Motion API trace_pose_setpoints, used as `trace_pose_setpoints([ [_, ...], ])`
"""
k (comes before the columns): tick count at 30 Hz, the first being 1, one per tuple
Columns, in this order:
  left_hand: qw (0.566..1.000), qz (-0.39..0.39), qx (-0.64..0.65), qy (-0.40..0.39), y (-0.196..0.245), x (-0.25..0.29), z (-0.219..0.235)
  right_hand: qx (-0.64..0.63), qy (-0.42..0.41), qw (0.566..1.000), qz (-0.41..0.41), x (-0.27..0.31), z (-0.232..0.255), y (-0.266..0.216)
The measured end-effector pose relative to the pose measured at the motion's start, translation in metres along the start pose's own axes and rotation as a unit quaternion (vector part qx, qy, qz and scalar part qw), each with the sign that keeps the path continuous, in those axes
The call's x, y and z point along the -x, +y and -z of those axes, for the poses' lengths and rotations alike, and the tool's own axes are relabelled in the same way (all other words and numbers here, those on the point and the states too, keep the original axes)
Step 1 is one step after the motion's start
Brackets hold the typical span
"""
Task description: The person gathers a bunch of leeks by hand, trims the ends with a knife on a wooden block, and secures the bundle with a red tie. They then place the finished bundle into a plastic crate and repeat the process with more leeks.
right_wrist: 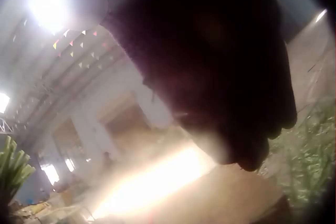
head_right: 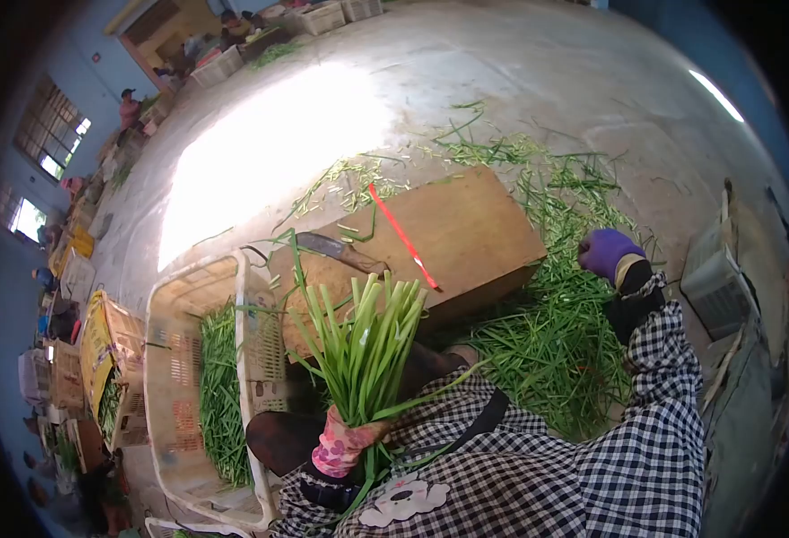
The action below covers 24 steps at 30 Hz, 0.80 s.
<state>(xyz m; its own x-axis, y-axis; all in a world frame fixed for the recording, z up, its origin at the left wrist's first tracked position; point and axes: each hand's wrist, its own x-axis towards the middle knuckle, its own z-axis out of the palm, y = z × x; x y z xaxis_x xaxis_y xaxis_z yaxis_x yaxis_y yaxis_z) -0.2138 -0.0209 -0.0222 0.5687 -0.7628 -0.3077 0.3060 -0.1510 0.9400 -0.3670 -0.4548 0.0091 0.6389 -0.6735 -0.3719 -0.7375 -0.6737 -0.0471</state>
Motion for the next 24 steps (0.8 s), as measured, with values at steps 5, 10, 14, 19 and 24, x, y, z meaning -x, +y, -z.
trace_pose_setpoints([
  [5, 0.997, -0.013, -0.067, 0.041, -0.008, -0.003, 0.002, -0.333, 0.271, 0.808, 0.402, 0.071, 0.032, -0.140],
  [10, 0.987, -0.016, 0.158, 0.029, -0.022, -0.001, 0.008, -0.088, 0.318, 0.740, 0.586, 0.080, 0.048, -0.218],
  [14, 0.980, -0.053, 0.190, -0.003, -0.019, 0.001, 0.000, 0.023, 0.212, 0.729, 0.650, 0.072, 0.038, -0.236],
  [19, 0.991, -0.039, -0.118, -0.050, -0.032, -0.008, 0.014, -0.191, 0.211, 0.664, 0.691, 0.053, 0.024, -0.225],
  [24, 0.932, -0.140, -0.295, -0.156, -0.012, -0.008, 0.011, -0.435, 0.038, 0.802, 0.407, 0.076, 0.037, -0.170],
])
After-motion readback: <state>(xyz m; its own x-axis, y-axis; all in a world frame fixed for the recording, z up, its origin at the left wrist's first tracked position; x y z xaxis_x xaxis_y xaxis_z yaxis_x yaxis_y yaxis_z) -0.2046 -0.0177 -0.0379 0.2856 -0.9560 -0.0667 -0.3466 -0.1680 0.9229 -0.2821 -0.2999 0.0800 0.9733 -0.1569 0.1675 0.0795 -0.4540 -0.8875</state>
